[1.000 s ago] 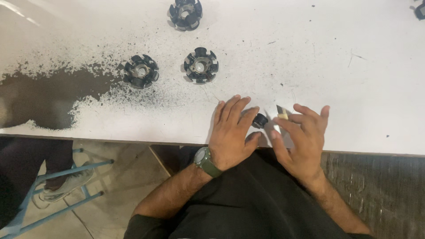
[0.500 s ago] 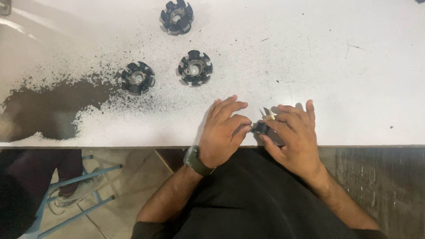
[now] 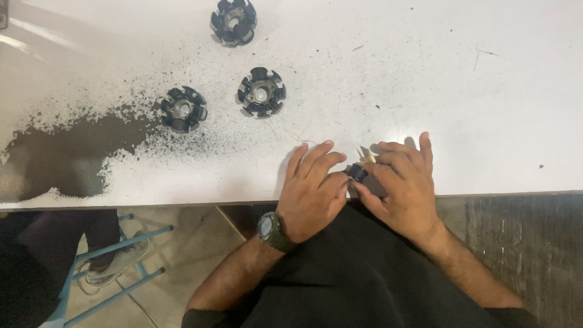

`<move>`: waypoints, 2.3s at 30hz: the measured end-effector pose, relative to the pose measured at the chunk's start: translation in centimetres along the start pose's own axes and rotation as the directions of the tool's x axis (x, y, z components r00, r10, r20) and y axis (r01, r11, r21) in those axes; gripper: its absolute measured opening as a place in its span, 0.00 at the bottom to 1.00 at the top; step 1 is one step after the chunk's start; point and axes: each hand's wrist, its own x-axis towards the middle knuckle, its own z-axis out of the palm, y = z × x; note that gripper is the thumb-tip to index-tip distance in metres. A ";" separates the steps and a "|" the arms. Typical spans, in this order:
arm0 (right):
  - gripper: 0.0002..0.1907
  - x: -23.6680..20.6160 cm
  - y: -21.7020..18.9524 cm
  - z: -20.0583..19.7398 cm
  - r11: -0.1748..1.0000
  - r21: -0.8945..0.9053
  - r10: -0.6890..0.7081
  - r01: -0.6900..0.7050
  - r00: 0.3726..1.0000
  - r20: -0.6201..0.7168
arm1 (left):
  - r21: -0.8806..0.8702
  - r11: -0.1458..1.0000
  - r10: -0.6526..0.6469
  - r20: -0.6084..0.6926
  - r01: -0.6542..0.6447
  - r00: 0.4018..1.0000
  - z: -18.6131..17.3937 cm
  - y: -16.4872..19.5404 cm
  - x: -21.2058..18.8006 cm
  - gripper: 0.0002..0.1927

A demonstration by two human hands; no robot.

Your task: The person sits at a white workbench and assembles small black plastic wheel-like components, fitting parts together by hand and using a small hand tool to work on each unit. Finished assemblies are set aside on the table as the person picks up the next unfinished part and repeats the process.

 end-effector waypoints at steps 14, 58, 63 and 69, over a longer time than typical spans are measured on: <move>0.20 0.1 -0.1 -0.3 1.000 0.006 -0.011 0.011 0.999 0.048 | -0.254 0.955 -0.169 -0.048 0.152 0.984 -1.0 -0.6 0.5 0.07; 0.18 -2.8 -0.8 1.7 0.973 0.190 -0.098 0.131 0.980 -0.175 | -0.414 0.893 -0.231 -0.089 0.175 0.969 3.2 -0.3 -1.0 0.08; 0.17 -0.9 1.3 0.1 0.987 -0.003 -0.162 0.162 0.983 -0.091 | -0.408 0.899 -0.210 -0.087 0.157 0.974 2.3 0.0 -0.7 0.07; 0.07 1.1 7.8 -5.0 0.987 -0.117 0.068 -0.113 0.940 -0.334 | -0.441 0.892 -0.146 -0.069 0.101 0.987 0.5 -0.2 -0.7 0.07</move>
